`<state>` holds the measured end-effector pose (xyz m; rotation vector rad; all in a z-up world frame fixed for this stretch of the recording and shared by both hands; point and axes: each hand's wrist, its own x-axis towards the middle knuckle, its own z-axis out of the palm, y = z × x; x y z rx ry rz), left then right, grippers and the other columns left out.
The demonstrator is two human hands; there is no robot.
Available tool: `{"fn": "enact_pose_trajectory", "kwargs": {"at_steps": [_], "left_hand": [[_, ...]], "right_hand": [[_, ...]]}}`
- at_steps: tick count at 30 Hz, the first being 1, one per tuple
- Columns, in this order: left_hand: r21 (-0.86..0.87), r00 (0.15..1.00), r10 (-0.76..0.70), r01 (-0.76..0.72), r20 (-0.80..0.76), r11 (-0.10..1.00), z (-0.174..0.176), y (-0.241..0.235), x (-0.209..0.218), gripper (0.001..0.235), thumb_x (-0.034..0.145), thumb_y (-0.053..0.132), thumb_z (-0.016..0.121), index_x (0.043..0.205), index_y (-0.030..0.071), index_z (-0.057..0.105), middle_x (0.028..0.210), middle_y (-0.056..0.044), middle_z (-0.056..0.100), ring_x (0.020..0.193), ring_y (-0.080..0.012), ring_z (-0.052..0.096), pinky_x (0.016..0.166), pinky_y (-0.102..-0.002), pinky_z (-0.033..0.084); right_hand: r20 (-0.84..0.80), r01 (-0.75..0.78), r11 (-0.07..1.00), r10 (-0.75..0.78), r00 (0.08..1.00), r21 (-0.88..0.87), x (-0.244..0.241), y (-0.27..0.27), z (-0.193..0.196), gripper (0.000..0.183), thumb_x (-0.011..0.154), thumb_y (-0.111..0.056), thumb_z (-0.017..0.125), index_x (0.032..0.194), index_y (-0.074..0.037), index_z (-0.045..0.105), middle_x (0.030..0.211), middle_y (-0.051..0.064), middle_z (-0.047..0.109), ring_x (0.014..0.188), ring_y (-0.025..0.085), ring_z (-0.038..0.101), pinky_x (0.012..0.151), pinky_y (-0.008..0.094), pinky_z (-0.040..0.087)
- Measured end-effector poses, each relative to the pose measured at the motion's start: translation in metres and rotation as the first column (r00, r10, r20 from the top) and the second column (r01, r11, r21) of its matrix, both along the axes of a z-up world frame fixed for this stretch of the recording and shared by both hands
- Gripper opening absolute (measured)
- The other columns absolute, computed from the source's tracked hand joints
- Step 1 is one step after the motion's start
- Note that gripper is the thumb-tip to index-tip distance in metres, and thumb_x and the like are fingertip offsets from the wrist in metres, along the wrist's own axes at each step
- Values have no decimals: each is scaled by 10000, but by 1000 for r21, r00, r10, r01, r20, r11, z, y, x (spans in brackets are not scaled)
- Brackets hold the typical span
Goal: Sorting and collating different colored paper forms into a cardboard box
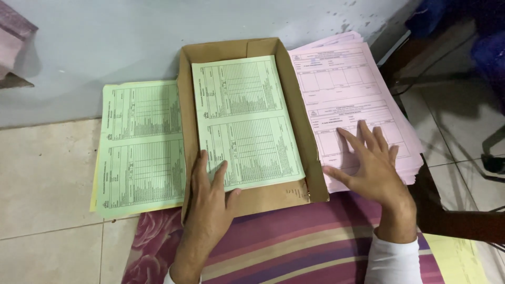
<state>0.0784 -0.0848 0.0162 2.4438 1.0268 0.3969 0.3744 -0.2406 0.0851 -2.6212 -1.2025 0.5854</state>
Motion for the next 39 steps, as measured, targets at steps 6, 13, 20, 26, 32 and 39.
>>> {"fn": "enact_pose_trajectory", "kwargs": {"at_steps": [6, 13, 20, 26, 32, 39], "left_hand": [[63, 1000, -18, 18, -2, 998, -4, 2, -1, 644, 946, 332, 682, 1476, 19, 492, 1649, -258, 209, 1545, -413, 221, 1204, -570, 310], [20, 1000, -25, 25, 1, 999, 0, 2, -1, 653, 966, 332, 663, 1492, -1, 468, 1657, -269, 166, 1559, -411, 174, 1220, -551, 274], [19, 999, -31, 30, 30, 999, -2, 0, -1, 647, 955, 314, 679, 1482, -1, 475, 1663, -258, 168, 1555, -416, 186, 1208, -563, 303], [39, 1000, -23, 23, -12, 999, 0, 1, -1, 663, 956, 341, 677, 1494, 15, 467, 1662, -256, 173, 1555, -406, 192, 1214, -558, 289], [51, 999, -31, 30, 30, 998, 0, 0, -1, 643, 952, 312, 684, 1474, -8, 487, 1648, -268, 205, 1549, -414, 207, 1224, -549, 288], [93, 1000, -3, 3, -3, 996, -1, 0, 1, 692, 948, 338, 691, 1487, -33, 463, 1642, -286, 235, 1534, -420, 239, 1224, -523, 287]], "right_hand": [[-3, 23, 999, -23, 1000, 38, 2, -1, 0, 906, 762, -612, 716, 1564, -356, 382, 1738, 84, 124, 1602, 334, 16, 1188, 711, -13], [-10, -40, 999, 40, 999, -23, -1, -2, -1, 991, 759, -606, 734, 1602, -347, 283, 1743, 133, -14, 1588, 411, -110, 1127, 795, -33], [-66, -26, 999, 24, 998, -27, 1, -5, -6, 935, 810, -615, 641, 1616, -372, 233, 1744, 114, -112, 1587, 368, -189, 1129, 757, -115], [57, 16, 984, -26, 998, 175, 2, -7, 7, 637, 874, -294, 649, 1493, -214, 520, 1504, 170, 421, 1301, 378, 379, 992, 624, 264], [187, 37, 912, -123, 975, 408, 16, -27, 4, 530, 863, 33, 615, 1367, -100, 713, 1168, 128, 764, 1004, 271, 714, 908, 370, 533], [488, -194, 698, -250, 836, 690, 28, -52, -16, 334, 1104, 223, 703, 1354, 91, 882, 930, 143, 738, 719, 176, 544, 647, 322, 424]]}}
